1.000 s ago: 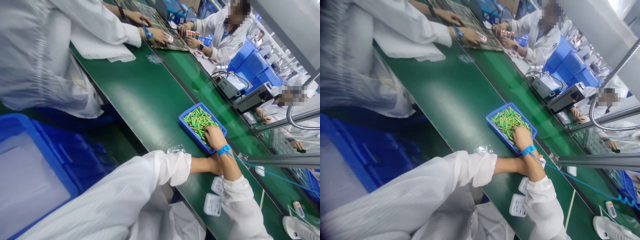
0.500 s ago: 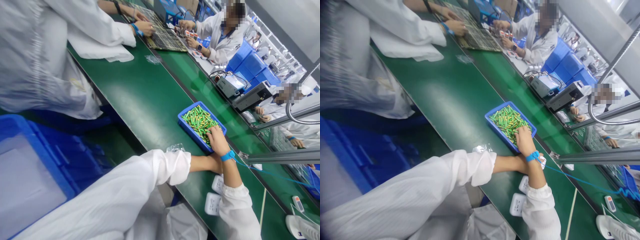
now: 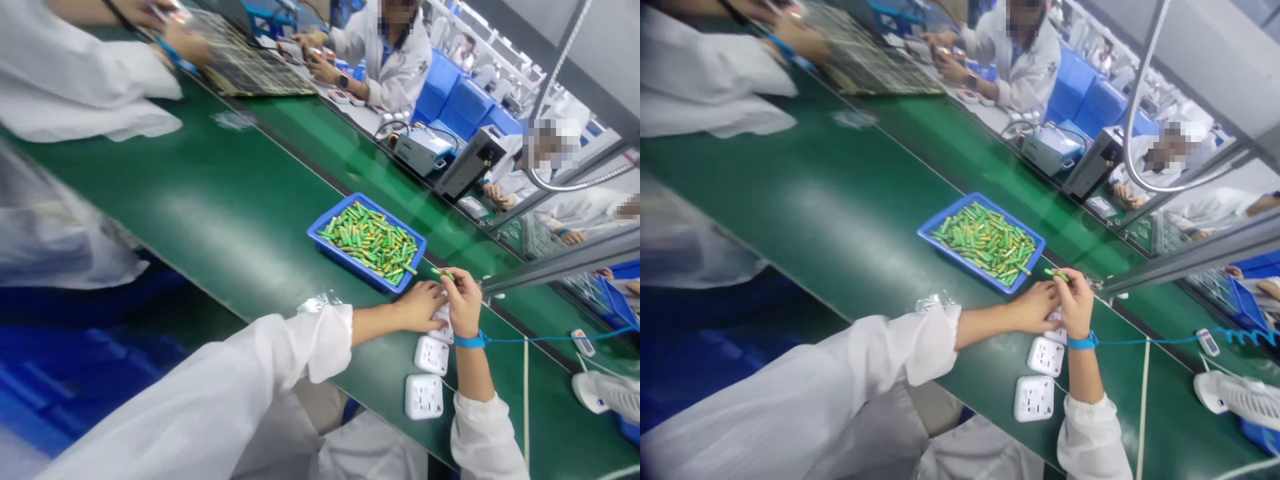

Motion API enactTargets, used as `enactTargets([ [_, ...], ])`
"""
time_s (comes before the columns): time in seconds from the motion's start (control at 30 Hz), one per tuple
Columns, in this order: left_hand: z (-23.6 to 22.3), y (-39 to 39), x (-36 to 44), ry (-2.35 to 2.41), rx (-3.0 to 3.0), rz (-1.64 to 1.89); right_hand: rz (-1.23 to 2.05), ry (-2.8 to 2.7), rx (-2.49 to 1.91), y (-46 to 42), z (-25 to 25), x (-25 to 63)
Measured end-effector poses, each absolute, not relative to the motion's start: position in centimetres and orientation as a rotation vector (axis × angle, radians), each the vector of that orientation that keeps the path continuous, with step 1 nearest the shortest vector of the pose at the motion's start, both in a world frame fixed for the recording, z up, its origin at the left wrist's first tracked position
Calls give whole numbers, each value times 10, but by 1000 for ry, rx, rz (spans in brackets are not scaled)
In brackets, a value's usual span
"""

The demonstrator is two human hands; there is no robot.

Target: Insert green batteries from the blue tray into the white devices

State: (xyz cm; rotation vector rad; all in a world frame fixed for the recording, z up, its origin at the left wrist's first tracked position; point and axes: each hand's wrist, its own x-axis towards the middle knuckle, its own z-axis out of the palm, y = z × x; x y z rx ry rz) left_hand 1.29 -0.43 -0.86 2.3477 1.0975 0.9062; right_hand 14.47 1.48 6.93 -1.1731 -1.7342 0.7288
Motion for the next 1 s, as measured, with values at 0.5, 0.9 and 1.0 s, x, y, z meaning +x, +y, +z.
enactTargets([
  [0.5, 1, -6, -3, 1080, 2238, 806, 472, -1733, -1491, -35, 18, 222],
  [0.9, -2, -7, -6, 1028, 2255, 866, 668, -1718, -1312, -42, 10, 238],
  [1.0, -3, -7, -7, 1021, 2250, 893, 589, -1825, -1293, -42, 12, 237],
])
